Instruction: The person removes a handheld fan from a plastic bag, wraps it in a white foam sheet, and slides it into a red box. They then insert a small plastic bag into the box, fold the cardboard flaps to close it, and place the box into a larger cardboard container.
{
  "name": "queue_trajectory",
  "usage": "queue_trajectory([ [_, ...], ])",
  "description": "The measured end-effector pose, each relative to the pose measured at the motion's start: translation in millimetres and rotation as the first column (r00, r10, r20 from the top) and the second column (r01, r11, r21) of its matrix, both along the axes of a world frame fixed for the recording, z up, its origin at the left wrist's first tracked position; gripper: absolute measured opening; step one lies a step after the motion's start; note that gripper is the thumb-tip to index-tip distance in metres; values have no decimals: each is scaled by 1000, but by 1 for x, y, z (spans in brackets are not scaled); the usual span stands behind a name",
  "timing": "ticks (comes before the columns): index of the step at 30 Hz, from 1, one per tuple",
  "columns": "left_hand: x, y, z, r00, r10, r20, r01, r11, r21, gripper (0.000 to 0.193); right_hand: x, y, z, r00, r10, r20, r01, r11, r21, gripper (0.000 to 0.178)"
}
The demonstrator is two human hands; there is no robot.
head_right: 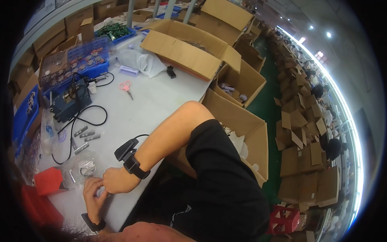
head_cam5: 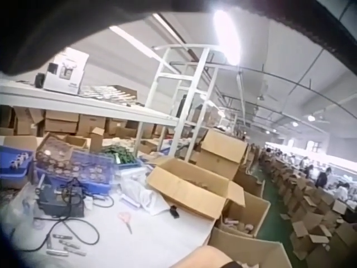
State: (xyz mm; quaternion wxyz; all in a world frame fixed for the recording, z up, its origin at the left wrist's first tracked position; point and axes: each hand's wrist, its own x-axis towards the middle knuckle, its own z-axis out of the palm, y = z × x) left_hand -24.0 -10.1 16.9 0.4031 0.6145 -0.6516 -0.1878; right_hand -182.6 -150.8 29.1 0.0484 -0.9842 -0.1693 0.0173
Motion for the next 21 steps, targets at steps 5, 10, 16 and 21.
queue_trajectory([
  [5, -2, -3, 1, 1000, -14, 16, 14, 1000, 14, 30, 7, 9, 3, 993, -26, -116, 22, 999, -38, 10],
  [10, -4, -7, 2, 999, 27, -28, -25, 997, 70, 31, 5, 22, 4, 991, -43, -125, 16, 978, -210, 11],
  [16, -2, -4, 0, 1000, 11, -7, -10, 999, 40, 31, -8, 32, -1, 987, -160, 19, 156, 926, -343, 12],
  [21, 4, 2, 1, 999, 18, 32, -19, 999, 28, 32, -14, 21, -8, 966, -255, 53, 257, 966, -35, 14],
])
